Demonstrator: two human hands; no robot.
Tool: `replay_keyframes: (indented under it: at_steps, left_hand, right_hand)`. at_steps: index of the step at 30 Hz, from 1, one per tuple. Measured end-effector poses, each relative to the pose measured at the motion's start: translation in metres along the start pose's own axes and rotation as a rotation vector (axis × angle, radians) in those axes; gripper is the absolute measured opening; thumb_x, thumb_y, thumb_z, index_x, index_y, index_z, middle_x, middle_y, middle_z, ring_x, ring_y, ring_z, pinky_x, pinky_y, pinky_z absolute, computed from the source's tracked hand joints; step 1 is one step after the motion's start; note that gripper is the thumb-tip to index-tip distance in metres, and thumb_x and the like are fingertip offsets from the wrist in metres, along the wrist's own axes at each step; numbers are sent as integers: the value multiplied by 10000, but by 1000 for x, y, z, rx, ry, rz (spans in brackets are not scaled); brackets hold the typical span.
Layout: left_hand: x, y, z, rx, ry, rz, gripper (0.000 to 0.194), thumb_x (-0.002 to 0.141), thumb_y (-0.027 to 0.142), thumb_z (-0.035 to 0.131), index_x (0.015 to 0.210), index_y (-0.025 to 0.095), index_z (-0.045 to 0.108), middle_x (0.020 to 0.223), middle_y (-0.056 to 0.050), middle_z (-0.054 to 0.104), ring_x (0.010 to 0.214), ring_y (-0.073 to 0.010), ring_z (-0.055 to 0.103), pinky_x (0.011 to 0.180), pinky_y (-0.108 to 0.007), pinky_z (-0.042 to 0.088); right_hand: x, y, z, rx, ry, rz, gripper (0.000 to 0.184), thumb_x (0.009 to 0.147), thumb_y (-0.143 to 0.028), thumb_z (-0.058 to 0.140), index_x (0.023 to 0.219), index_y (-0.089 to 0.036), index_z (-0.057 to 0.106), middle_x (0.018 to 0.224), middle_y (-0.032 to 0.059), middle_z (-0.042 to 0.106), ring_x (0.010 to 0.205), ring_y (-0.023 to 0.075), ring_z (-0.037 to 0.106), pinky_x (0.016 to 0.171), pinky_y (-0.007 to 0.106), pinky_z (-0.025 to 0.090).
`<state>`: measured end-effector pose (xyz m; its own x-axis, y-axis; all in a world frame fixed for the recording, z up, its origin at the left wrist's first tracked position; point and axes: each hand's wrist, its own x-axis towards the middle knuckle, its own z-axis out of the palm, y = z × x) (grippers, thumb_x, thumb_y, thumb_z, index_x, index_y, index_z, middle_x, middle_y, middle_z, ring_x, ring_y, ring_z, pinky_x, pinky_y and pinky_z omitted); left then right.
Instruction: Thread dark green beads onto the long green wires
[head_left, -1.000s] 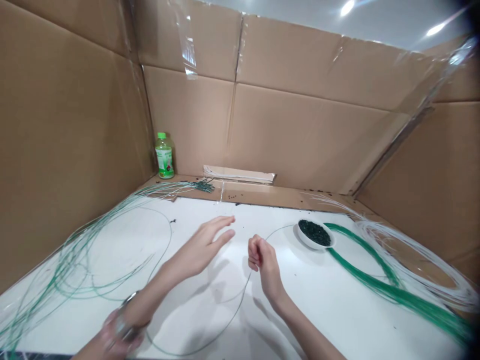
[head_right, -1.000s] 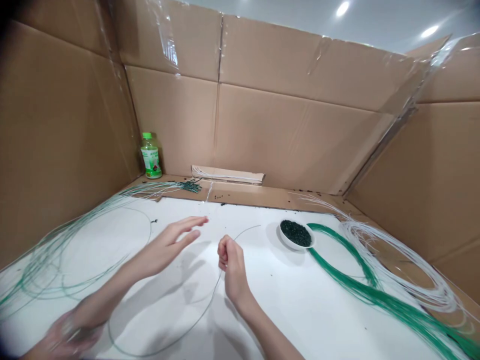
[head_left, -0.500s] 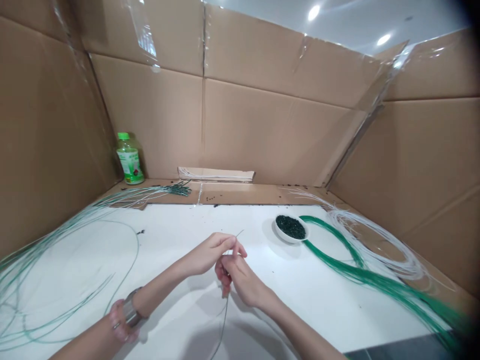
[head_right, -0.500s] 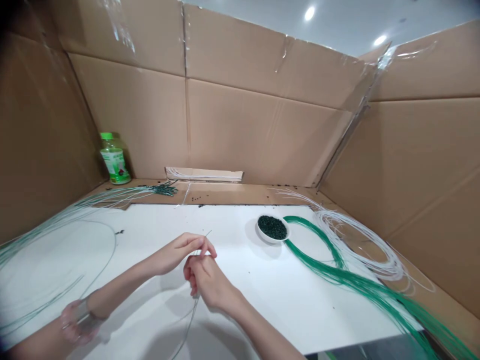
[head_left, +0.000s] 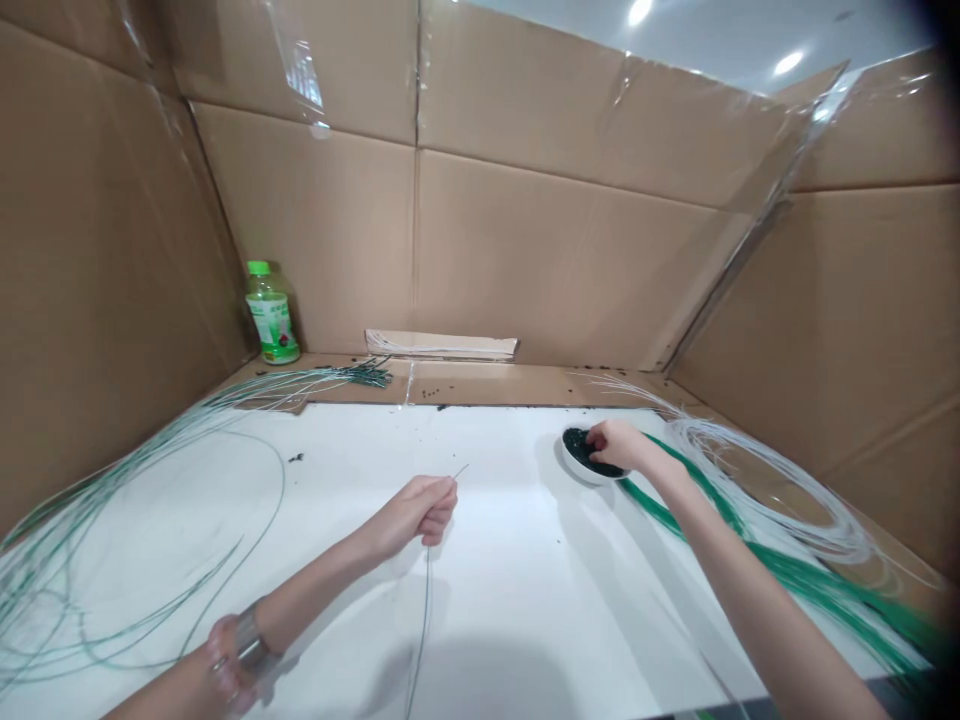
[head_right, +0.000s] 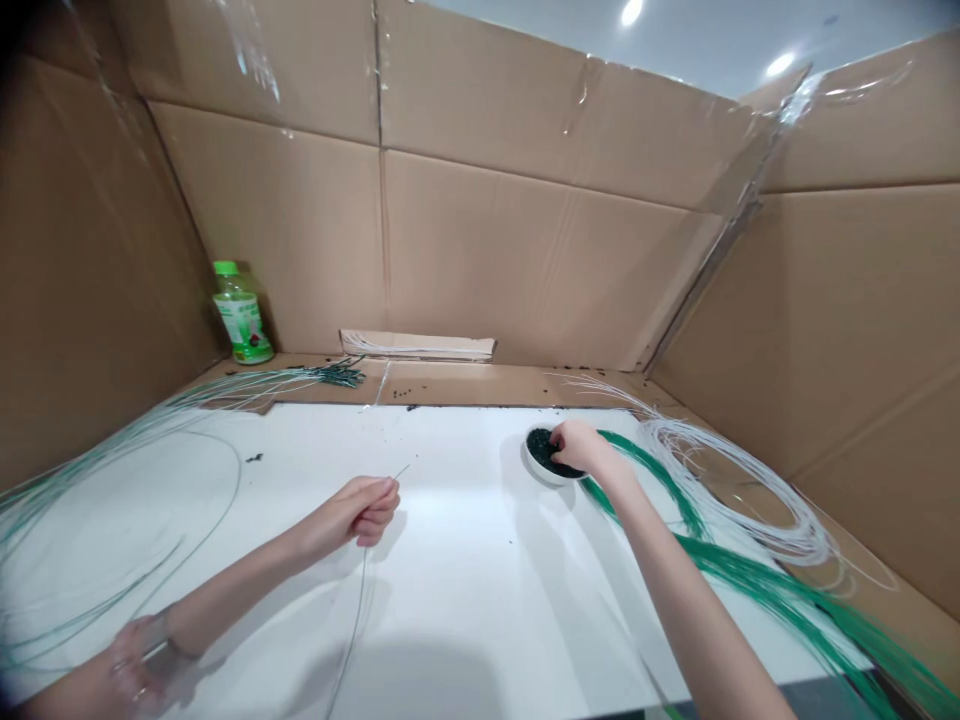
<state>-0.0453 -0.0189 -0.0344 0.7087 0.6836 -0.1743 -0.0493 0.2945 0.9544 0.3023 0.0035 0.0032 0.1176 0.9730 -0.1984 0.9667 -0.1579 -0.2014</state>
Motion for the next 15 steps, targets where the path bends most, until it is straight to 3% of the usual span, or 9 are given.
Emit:
replay_keyframes:
  at_steps: [6,11,15]
  left_hand:
    - [-7,-11,-16,36,28,-23,607,668,689,608,563,198,266,529,102,176,448,-29,137,431,-199,139]
    - [-8,-23,-39,48,73,-34,613,664,710,588,567,206,254,527,107,166,443,-31,122,420,-203,138]
    - [-10,-27,-46,53,104,-34,617,643,714,606,567,203,270,534,105,183,442,-29,133,415,-197,135]
  right_hand:
    - [18,5,19,-142,-54,-8,245,903,-331,550,1070,-159,600,1090,70,613,931,167,611,805,346,525]
    - [21,10,16,-155,-34,-29,229,907,-332,543,1059,-173,607,1100,68,613,942,166,609,817,339,521]
    - [19,13,12,-145,-12,-16,233,908,-327,543,1072,-171,600,1097,65,612,936,164,611,806,343,526]
